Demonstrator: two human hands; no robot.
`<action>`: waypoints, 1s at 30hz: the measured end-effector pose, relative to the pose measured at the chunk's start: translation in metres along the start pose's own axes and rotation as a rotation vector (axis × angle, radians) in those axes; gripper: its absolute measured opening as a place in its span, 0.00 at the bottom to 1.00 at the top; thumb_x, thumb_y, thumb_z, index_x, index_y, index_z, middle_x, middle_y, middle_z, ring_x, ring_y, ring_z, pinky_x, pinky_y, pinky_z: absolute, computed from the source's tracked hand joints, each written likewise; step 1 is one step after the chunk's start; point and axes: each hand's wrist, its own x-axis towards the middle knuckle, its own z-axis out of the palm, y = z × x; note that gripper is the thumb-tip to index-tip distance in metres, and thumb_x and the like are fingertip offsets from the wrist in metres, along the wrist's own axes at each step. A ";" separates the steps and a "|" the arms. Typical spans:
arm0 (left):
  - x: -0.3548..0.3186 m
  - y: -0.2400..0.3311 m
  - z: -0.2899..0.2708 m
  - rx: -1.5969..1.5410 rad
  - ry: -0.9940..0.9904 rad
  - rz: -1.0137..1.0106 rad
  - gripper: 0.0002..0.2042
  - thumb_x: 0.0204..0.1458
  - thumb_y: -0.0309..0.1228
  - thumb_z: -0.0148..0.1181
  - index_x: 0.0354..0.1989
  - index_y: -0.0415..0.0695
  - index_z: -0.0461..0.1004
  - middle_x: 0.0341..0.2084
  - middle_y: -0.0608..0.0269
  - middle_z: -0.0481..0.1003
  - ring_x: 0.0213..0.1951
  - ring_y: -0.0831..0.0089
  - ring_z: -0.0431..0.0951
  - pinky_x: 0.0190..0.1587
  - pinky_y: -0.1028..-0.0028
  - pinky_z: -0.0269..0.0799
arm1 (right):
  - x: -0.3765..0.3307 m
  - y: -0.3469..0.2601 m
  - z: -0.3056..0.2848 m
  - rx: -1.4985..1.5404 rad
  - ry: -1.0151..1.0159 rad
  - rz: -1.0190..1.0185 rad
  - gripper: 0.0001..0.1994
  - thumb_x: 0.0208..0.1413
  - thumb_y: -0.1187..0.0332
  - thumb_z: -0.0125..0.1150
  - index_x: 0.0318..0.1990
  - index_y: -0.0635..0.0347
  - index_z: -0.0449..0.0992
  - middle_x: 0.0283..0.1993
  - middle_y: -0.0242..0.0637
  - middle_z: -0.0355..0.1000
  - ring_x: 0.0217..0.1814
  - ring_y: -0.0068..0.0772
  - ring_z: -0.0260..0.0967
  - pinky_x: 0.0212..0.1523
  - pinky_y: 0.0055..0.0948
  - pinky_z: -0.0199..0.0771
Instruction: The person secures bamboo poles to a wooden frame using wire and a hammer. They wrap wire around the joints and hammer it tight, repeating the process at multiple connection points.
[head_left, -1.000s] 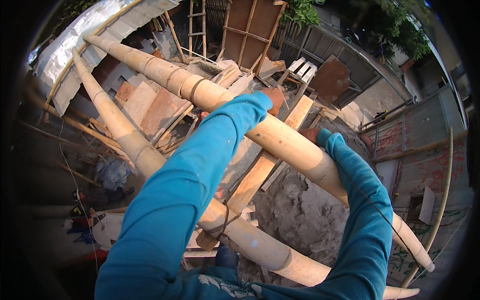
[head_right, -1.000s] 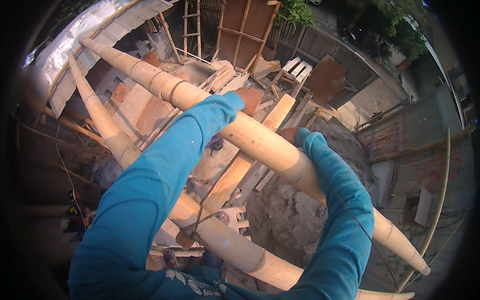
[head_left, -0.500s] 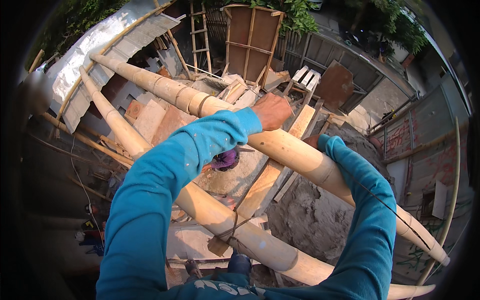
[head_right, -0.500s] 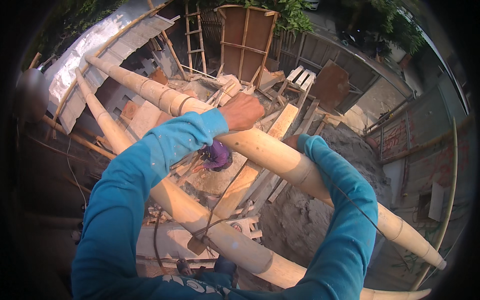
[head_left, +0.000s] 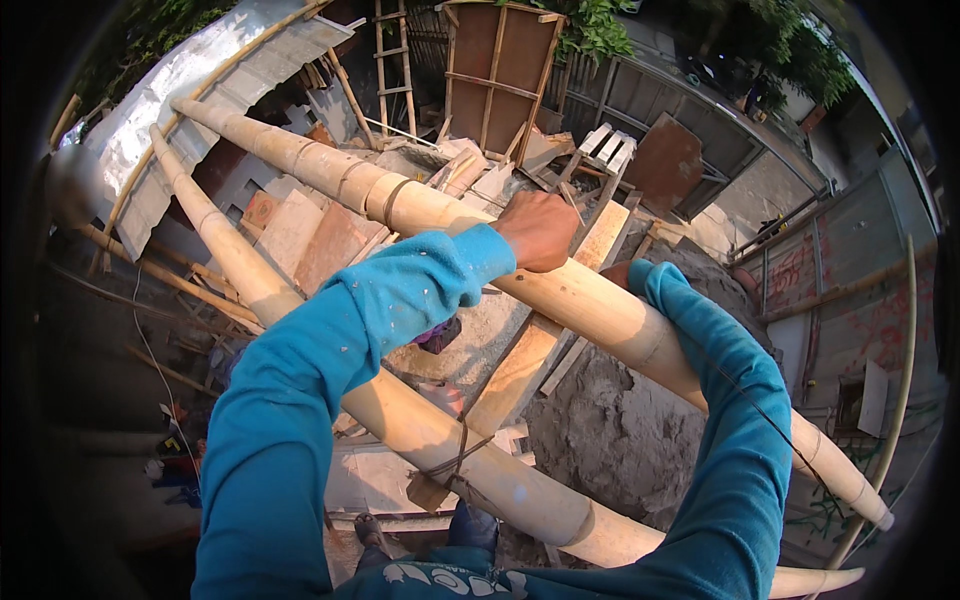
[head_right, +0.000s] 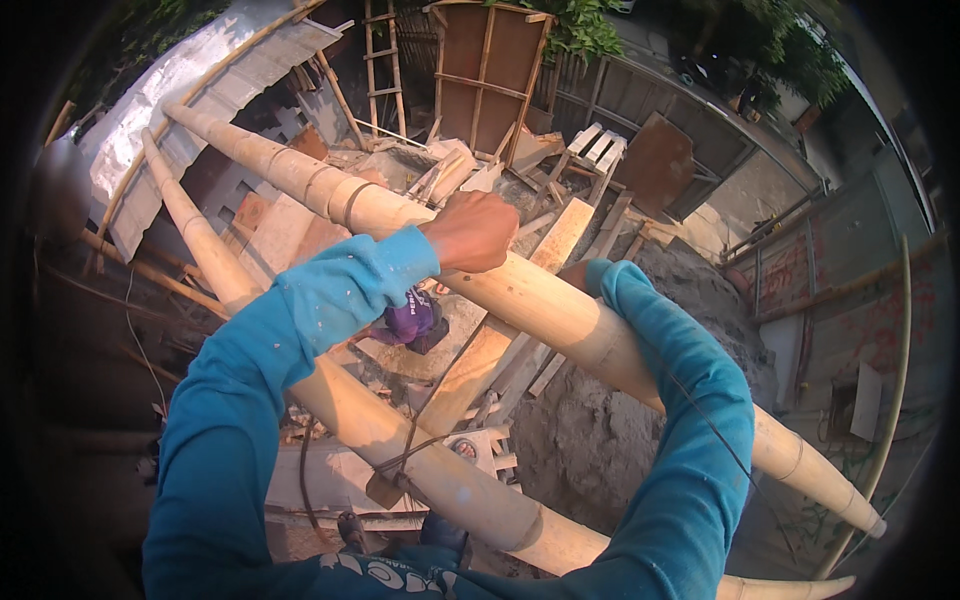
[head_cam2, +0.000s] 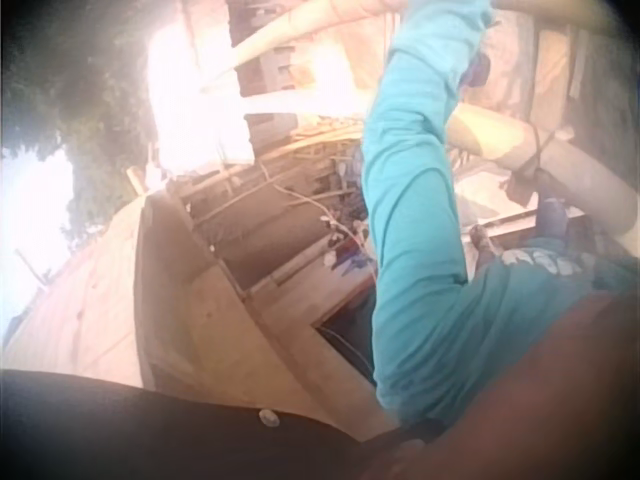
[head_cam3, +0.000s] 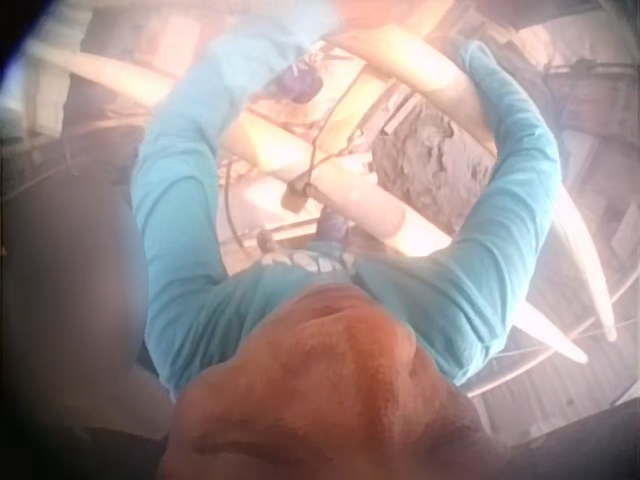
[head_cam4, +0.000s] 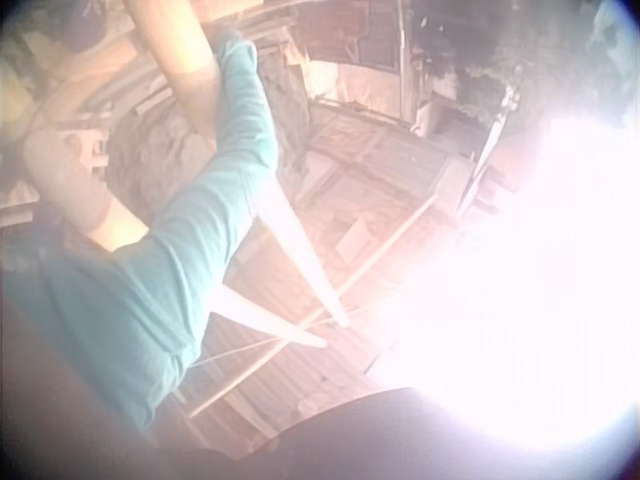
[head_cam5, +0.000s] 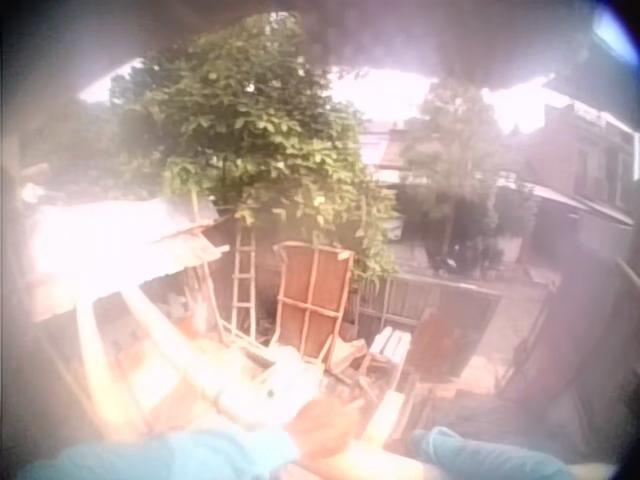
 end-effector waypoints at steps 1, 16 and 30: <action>-0.005 0.001 0.002 -0.044 -0.010 -0.049 0.06 0.43 0.24 0.56 0.24 0.37 0.80 0.26 0.38 0.79 0.34 0.44 0.81 0.39 0.53 0.75 | 0.001 0.000 -0.002 -0.027 -0.004 0.010 0.26 0.54 0.49 0.60 0.51 0.63 0.80 0.48 0.51 0.79 0.48 0.44 0.78 0.52 0.44 0.74; -0.068 0.009 0.057 -0.237 0.178 -0.076 0.35 0.39 0.40 0.76 0.53 0.32 0.69 0.39 0.42 0.77 0.42 0.45 0.79 0.46 0.55 0.74 | -0.045 -0.053 -0.029 0.028 0.040 0.314 0.25 0.57 0.49 0.51 0.52 0.57 0.80 0.45 0.47 0.80 0.40 0.40 0.81 0.48 0.39 0.78; -0.083 0.004 0.088 -0.337 0.362 0.035 0.34 0.40 0.37 0.75 0.55 0.34 0.69 0.37 0.43 0.78 0.41 0.48 0.80 0.45 0.57 0.76 | -0.037 -0.059 -0.029 0.189 -0.036 0.340 0.21 0.57 0.57 0.58 0.53 0.57 0.80 0.49 0.48 0.79 0.48 0.44 0.78 0.54 0.38 0.76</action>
